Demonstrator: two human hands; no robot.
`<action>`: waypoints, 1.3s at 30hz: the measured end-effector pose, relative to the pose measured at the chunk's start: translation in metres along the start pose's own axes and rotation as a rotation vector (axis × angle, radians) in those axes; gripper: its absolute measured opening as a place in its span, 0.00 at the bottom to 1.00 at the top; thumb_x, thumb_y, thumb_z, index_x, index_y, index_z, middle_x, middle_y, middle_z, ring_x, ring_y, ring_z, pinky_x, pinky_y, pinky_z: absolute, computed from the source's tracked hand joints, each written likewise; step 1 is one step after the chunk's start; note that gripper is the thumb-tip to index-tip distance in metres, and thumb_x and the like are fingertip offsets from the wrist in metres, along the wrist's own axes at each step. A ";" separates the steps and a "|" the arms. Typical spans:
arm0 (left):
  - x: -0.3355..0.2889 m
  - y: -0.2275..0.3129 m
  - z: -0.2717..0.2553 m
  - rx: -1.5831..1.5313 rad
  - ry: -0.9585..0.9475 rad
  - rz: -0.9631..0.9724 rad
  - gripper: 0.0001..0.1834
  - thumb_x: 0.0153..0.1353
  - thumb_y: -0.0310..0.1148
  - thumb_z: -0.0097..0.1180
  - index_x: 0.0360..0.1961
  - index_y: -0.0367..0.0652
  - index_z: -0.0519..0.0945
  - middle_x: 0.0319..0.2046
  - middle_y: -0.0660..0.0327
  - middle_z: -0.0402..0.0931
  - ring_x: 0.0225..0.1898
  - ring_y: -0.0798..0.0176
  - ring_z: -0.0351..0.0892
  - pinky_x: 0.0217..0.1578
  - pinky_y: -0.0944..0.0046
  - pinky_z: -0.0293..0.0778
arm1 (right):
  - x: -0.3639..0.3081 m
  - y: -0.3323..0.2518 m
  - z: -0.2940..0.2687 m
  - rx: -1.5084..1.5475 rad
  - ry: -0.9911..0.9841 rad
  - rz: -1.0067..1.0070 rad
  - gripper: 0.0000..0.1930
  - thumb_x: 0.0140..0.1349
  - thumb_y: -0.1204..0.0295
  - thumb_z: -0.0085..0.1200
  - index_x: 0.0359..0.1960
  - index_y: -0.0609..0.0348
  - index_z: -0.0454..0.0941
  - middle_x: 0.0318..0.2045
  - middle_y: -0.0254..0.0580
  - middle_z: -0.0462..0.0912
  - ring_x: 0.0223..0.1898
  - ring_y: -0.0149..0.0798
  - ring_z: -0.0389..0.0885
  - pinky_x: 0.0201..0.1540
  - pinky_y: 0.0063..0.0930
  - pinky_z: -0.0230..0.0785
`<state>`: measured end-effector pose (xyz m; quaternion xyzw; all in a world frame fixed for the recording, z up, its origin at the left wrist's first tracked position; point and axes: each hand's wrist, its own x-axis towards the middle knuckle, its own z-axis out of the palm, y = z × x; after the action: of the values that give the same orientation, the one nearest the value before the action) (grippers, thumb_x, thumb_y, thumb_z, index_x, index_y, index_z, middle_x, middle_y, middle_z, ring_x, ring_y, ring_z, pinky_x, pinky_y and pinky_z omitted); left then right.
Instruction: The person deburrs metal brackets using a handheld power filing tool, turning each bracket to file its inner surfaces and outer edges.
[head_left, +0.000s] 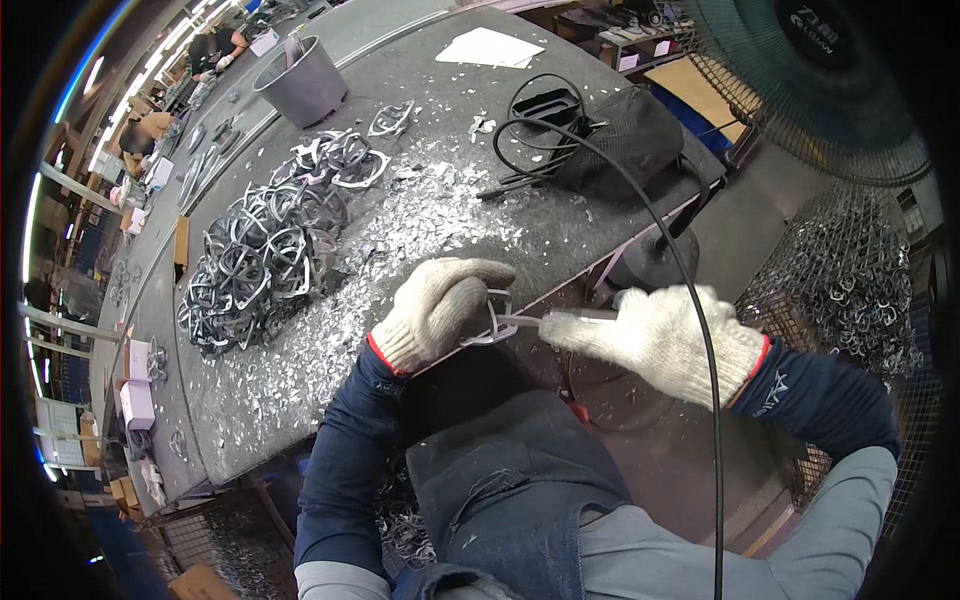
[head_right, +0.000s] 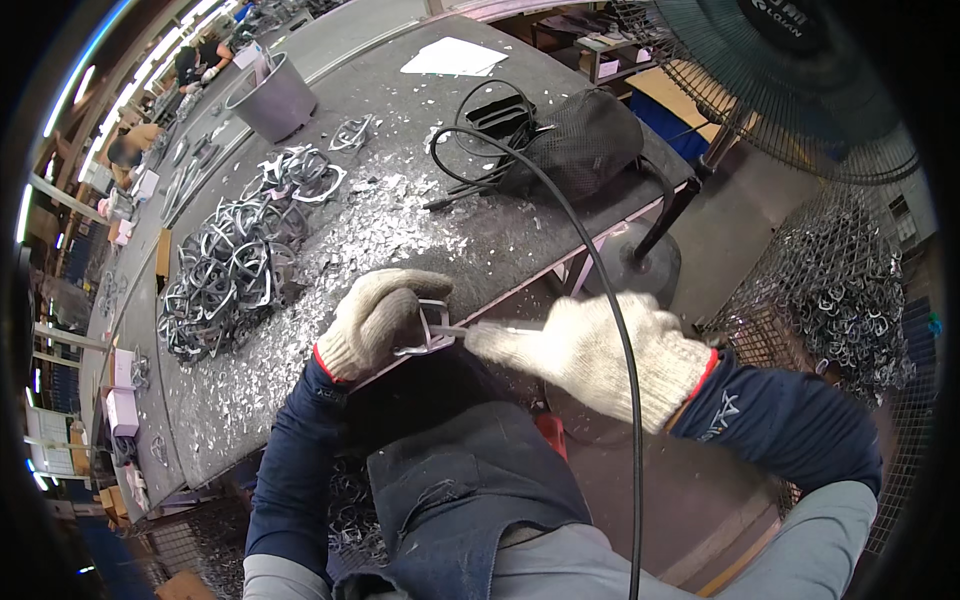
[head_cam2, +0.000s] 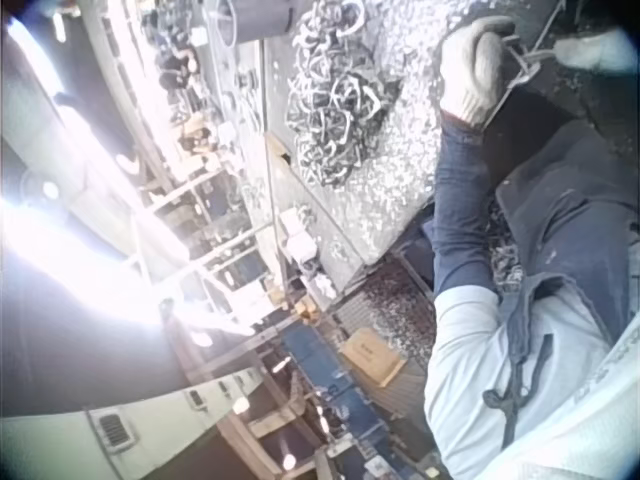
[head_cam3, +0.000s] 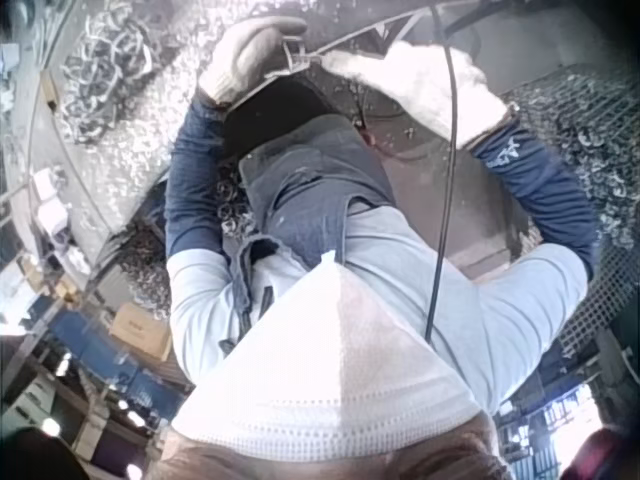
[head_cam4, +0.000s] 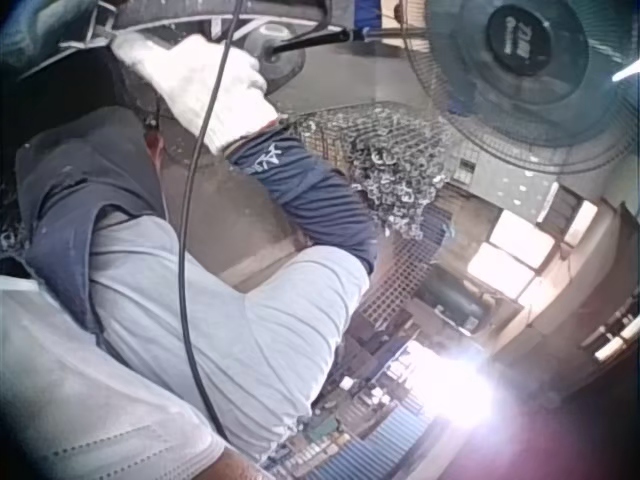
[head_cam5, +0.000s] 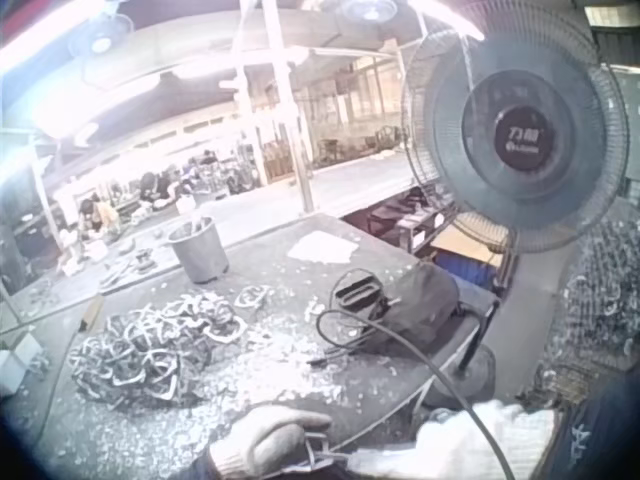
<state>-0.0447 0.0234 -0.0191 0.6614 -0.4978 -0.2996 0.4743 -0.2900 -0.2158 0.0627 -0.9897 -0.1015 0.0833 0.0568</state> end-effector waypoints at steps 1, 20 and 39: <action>0.003 0.001 0.000 -0.053 0.007 -0.041 0.34 0.86 0.57 0.53 0.62 0.31 0.89 0.48 0.53 0.93 0.49 0.60 0.93 0.54 0.59 0.88 | 0.004 0.001 -0.004 -0.110 0.060 0.012 0.32 0.83 0.63 0.54 0.84 0.12 0.69 0.30 0.49 0.84 0.30 0.53 0.94 0.28 0.49 0.89; 0.025 0.009 -0.021 0.066 -0.172 -0.047 0.28 0.80 0.46 0.52 0.60 0.33 0.91 0.45 0.49 0.94 0.47 0.56 0.93 0.57 0.56 0.85 | 0.020 0.038 0.000 -0.215 0.075 0.104 0.28 0.81 0.60 0.58 0.78 0.09 0.77 0.31 0.53 0.85 0.29 0.52 0.93 0.29 0.45 0.88; 0.028 0.002 -0.029 -0.052 -0.194 -0.162 0.31 0.79 0.51 0.55 0.61 0.31 0.91 0.49 0.54 0.95 0.48 0.63 0.90 0.54 0.61 0.83 | -0.021 0.035 0.035 0.040 0.090 0.118 0.26 0.84 0.57 0.57 0.79 0.12 0.77 0.34 0.54 0.84 0.32 0.58 0.91 0.34 0.49 0.88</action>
<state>-0.0115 0.0069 -0.0042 0.6550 -0.4782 -0.4124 0.4150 -0.3095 -0.2505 0.0267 -0.9954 -0.0385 0.0438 0.0763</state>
